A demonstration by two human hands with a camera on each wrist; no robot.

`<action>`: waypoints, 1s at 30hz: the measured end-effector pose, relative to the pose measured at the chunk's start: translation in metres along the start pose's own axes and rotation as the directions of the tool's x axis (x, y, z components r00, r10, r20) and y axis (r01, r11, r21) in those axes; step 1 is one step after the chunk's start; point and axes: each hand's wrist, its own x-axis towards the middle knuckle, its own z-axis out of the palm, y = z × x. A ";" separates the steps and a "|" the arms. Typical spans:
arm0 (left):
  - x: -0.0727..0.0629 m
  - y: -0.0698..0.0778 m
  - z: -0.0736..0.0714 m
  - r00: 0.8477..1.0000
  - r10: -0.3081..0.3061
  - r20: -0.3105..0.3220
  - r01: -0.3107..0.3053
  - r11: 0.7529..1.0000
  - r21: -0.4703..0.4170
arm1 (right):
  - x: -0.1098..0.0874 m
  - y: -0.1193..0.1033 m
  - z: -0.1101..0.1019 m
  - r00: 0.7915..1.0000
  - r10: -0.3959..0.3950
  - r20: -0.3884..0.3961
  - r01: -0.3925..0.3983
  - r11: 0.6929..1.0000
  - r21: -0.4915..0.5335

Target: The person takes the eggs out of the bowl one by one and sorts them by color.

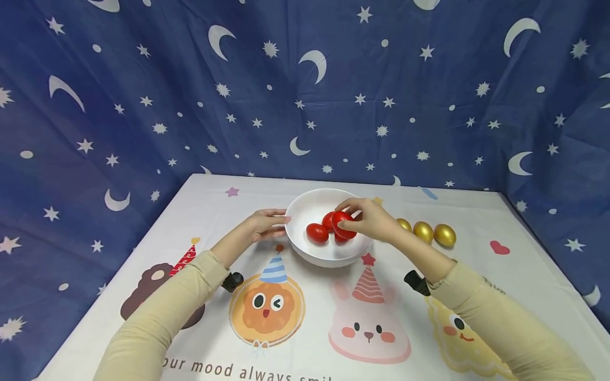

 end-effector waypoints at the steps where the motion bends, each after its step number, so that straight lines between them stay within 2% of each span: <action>1: 0.000 0.000 -0.001 1.000 0.003 0.000 -0.003 1.000 0.000 | -0.001 0.000 0.000 1.000 0.000 -0.004 0.000 1.000 0.006; 15: -0.001 -0.001 -0.005 1.000 -0.008 0.011 0.008 1.000 0.006 | -0.029 0.002 -0.007 0.997 0.012 -0.077 -0.011 1.000 0.019; 23: 0.000 0.001 -0.001 0.999 -0.003 0.033 0.003 1.000 -0.009 | -0.051 0.012 -0.012 0.991 0.039 -0.126 -0.040 0.999 -0.010; 30: 0.001 -0.001 0.000 1.000 -0.005 0.027 0.006 1.000 -0.026 | -0.064 0.025 -0.016 0.985 0.050 -0.163 -0.058 0.997 -0.044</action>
